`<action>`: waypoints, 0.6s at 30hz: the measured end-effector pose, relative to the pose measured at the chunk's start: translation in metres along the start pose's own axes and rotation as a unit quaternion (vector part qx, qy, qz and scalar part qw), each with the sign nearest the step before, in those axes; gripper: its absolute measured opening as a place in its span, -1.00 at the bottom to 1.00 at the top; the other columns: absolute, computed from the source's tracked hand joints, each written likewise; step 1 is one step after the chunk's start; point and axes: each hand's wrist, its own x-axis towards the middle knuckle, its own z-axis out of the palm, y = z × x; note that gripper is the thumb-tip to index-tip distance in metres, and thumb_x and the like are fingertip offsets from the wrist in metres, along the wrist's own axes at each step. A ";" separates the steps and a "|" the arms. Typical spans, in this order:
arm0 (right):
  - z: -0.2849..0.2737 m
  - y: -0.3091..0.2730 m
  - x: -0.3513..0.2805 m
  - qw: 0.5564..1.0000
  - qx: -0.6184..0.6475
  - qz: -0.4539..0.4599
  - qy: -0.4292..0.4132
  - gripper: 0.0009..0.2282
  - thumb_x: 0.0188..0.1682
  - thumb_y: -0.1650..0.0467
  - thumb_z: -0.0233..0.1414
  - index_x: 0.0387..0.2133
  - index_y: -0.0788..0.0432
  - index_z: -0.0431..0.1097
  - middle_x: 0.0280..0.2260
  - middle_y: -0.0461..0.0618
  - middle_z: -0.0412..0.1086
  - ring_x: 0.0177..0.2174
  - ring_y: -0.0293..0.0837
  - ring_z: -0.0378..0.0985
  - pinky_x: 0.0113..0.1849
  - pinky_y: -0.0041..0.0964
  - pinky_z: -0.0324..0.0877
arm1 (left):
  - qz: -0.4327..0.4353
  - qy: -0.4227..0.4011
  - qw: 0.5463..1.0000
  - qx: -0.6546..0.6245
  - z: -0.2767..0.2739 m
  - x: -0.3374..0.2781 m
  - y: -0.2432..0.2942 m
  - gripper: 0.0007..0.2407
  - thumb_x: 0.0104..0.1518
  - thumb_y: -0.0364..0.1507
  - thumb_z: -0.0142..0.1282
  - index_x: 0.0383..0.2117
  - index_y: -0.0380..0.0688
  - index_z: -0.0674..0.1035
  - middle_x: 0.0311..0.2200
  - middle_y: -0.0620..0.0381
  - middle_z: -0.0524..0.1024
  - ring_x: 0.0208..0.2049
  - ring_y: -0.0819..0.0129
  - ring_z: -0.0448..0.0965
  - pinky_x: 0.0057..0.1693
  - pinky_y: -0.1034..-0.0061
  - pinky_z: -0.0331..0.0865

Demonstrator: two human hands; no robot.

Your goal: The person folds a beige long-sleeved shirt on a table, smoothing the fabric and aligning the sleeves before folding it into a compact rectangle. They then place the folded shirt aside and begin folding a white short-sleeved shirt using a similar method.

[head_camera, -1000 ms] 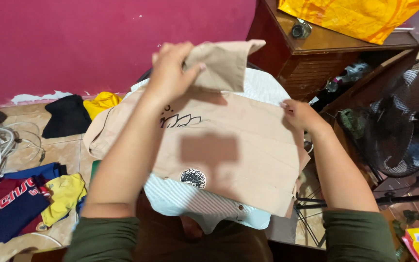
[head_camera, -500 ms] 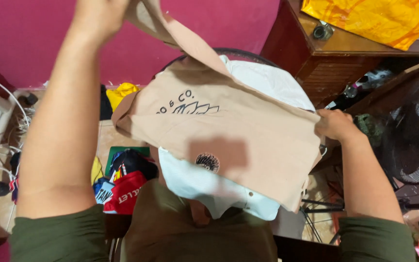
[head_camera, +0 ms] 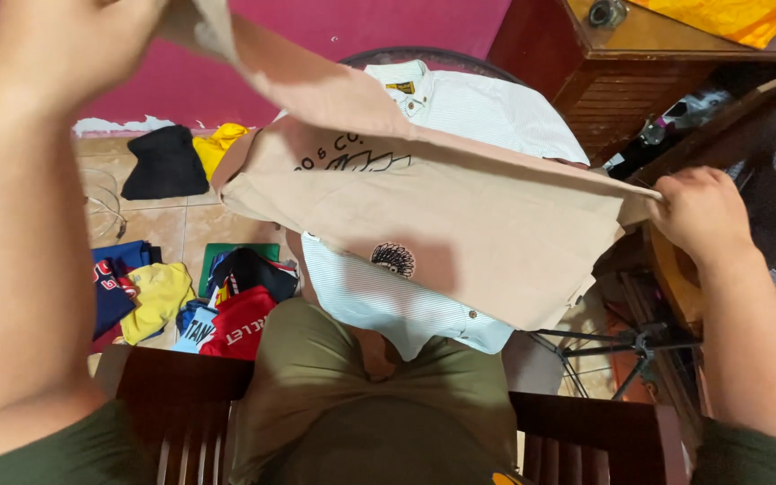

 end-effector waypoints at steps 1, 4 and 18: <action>-0.008 -0.001 -0.009 1.000 -0.001 0.001 -0.001 -0.87 -0.03 0.26 0.06 -0.51 -0.05 0.45 -0.45 -0.22 0.47 -0.26 -0.11 0.57 0.01 -0.28 0.45 | 0.001 -0.003 1.000 0.007 0.001 0.004 0.030 -0.77 0.39 -0.43 0.23 -0.33 -0.21 0.38 -0.40 0.07 0.31 -0.31 0.23 0.25 -0.17 0.21 0.11; -0.033 -0.015 -0.033 0.994 -0.005 0.011 -0.113 -0.84 0.10 0.24 0.05 -0.12 -0.19 0.53 -0.56 -0.27 0.50 -0.42 -0.16 0.60 -0.11 -0.24 0.49 | -0.002 -0.011 1.000 0.023 -0.028 -0.011 0.117 -0.75 0.41 -0.45 0.23 -0.37 -0.20 0.36 -0.44 0.10 0.28 -0.34 0.25 0.22 -0.18 0.21 0.09; 0.036 -0.065 -0.092 0.993 0.104 0.045 -0.014 -0.75 -0.21 0.32 0.19 -0.23 -0.18 0.56 -0.11 -0.35 0.52 -0.07 -0.12 0.53 0.10 -0.11 0.34 | -0.210 -0.252 0.902 -0.281 0.025 -0.044 0.212 -0.72 0.33 -0.29 -0.08 0.00 -0.14 0.59 -0.25 0.13 0.74 -0.26 0.33 0.77 0.10 0.55 0.34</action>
